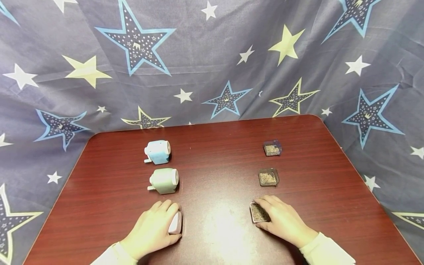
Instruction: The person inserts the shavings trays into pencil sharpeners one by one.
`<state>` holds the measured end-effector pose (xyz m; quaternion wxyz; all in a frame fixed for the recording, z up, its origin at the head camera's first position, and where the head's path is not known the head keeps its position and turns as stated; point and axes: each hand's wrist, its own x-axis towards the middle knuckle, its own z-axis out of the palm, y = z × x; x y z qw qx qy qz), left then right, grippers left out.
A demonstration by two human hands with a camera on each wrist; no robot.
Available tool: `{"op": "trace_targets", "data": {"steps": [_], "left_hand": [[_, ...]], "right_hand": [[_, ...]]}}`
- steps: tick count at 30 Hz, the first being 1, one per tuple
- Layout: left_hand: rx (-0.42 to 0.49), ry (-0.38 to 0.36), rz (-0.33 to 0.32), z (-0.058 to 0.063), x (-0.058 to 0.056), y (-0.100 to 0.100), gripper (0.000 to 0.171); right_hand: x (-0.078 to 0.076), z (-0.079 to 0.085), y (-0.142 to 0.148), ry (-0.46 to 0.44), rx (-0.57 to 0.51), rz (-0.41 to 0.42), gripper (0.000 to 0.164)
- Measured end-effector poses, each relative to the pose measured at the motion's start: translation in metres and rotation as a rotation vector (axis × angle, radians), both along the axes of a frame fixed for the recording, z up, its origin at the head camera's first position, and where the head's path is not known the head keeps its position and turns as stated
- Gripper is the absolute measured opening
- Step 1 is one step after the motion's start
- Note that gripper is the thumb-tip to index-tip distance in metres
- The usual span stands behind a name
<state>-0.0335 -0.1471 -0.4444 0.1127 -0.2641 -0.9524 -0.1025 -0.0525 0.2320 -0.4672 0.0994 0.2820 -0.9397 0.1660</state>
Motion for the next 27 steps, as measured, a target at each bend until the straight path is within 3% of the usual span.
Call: {"op": "trace_targets", "data": {"steps": [27], "left_hand": [[-0.01,0.002,-0.007,-0.001,-0.001,-0.002,0.06]], "right_hand": [[-0.005,0.007,-0.027,-0.111,0.042,0.018,0.06]]}}
